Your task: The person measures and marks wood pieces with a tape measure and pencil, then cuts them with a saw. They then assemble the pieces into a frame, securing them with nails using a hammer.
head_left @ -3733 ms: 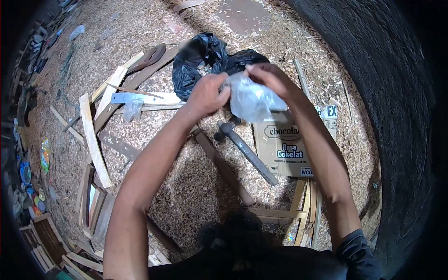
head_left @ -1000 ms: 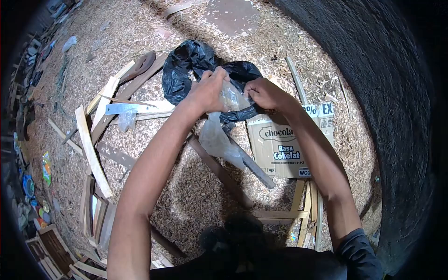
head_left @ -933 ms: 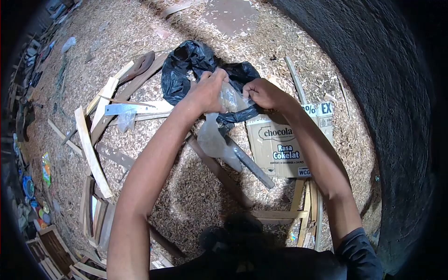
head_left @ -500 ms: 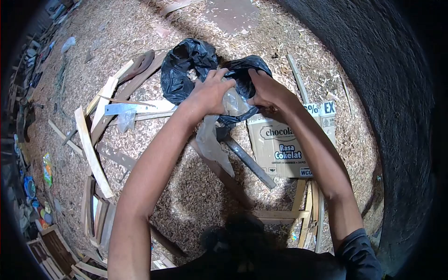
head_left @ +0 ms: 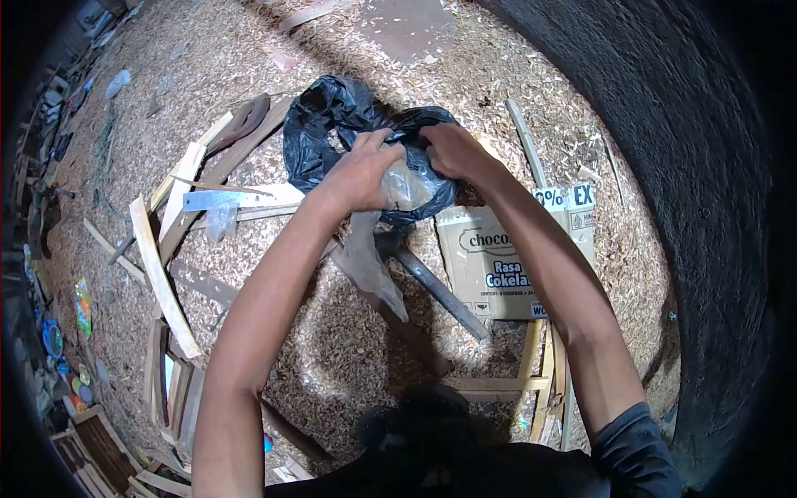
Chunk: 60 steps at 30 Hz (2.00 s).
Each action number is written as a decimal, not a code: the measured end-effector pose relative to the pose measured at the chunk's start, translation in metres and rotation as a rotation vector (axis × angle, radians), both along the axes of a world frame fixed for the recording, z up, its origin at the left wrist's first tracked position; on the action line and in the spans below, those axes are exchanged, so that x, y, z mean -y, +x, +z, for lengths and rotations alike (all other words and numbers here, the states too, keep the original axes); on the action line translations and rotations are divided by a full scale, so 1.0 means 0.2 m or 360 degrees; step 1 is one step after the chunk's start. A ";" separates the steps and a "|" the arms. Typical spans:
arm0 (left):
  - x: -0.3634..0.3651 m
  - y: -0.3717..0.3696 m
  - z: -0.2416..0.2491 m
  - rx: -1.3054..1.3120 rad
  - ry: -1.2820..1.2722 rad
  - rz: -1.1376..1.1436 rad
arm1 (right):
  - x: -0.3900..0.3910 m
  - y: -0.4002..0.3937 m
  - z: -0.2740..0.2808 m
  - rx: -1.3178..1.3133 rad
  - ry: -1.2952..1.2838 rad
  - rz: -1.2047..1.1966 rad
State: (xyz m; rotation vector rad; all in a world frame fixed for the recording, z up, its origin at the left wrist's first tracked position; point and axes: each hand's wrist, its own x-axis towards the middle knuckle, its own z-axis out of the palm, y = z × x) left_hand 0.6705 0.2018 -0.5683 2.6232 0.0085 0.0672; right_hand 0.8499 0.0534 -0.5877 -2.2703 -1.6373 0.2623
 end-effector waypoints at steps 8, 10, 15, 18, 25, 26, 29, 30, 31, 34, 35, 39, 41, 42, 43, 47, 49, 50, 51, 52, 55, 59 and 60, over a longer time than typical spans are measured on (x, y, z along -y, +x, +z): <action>-0.01 -0.01 -0.02 0.0073 -0.0006 -0.0050 | -0.02 0.01 0.03 -0.0222 -0.0460 0.0019; -0.01 -0.02 -0.02 0.0062 -0.0028 -0.0046 | -0.01 0.02 0.02 -0.0295 -0.0441 0.0088; -0.01 -0.04 -0.05 0.0180 -0.0034 -0.0059 | 0.03 -0.01 0.02 -0.0315 -0.0401 0.0051; -0.01 -0.05 -0.06 0.0215 -0.0036 -0.0072 | 0.06 -0.02 0.02 -0.0442 -0.0301 -0.0009; -0.02 -0.04 -0.05 0.0146 -0.0053 -0.0097 | 0.06 -0.06 0.05 -0.0099 -0.0232 -0.0161; -0.03 -0.04 -0.05 0.0160 -0.0082 -0.0100 | 0.07 -0.08 0.07 -0.0134 -0.0150 -0.0184; -0.05 -0.03 -0.04 0.0229 -0.0156 -0.0091 | 0.10 -0.14 0.11 -0.0392 0.0143 -0.0176; -0.05 -0.04 -0.04 0.0267 -0.0178 -0.0084 | 0.11 -0.16 0.13 -0.0581 0.0269 -0.0129; -0.06 -0.05 -0.04 0.0308 -0.0199 -0.0078 | 0.12 -0.17 0.15 -0.0766 0.0397 -0.0083; -0.07 0.00 -0.05 0.0415 -0.0318 0.0034 | 0.15 -0.20 0.20 -0.0754 0.0354 -0.0037; -0.08 0.02 -0.06 0.0447 -0.0369 0.0077 | 0.15 -0.20 0.20 -0.0651 0.0393 0.0052; -0.04 0.08 0.00 0.0554 -0.0482 0.0996 | 0.14 -0.22 0.18 -0.0401 0.0479 0.0292; -0.05 0.07 0.02 0.0205 -0.0561 0.1050 | 0.11 -0.28 0.20 -0.0273 0.0320 0.0125; -0.08 0.07 0.03 -0.0003 -0.0693 0.1032 | 0.09 -0.30 0.21 -0.0205 0.0243 0.0043; -0.09 0.07 0.01 -0.0213 -0.0821 0.1011 | 0.07 -0.31 0.21 -0.0138 0.0167 -0.0038; -0.08 0.10 -0.10 0.0140 -0.1127 0.1057 | -0.01 -0.34 0.19 0.0024 0.0003 -0.0131; -0.13 0.09 -0.13 0.0100 -0.1373 0.0926 | -0.09 -0.32 0.24 -0.0035 -0.0127 -0.0353; -0.16 0.11 -0.12 0.0114 -0.1503 0.0892 | -0.10 -0.28 0.27 -0.0115 -0.0107 -0.0446; -0.19 0.12 -0.13 0.0131 -0.1631 0.0859 | -0.11 -0.25 0.31 -0.0218 -0.0022 -0.0509; -0.16 0.10 -0.06 0.0270 -0.1756 0.0898 | -0.11 -0.21 0.34 -0.0341 0.0075 -0.0558; -0.17 0.08 -0.13 0.0541 -0.1319 0.0880 | -0.05 0.11 0.01 -0.0971 0.0862 0.0095; -0.03 0.00 0.00 0.0270 -0.0952 0.0925 | -0.04 -0.15 0.27 -0.0242 0.0207 0.0030; -0.04 0.01 -0.02 0.0304 -0.1044 0.0872 | -0.06 -0.16 0.18 -0.0497 0.0513 0.0221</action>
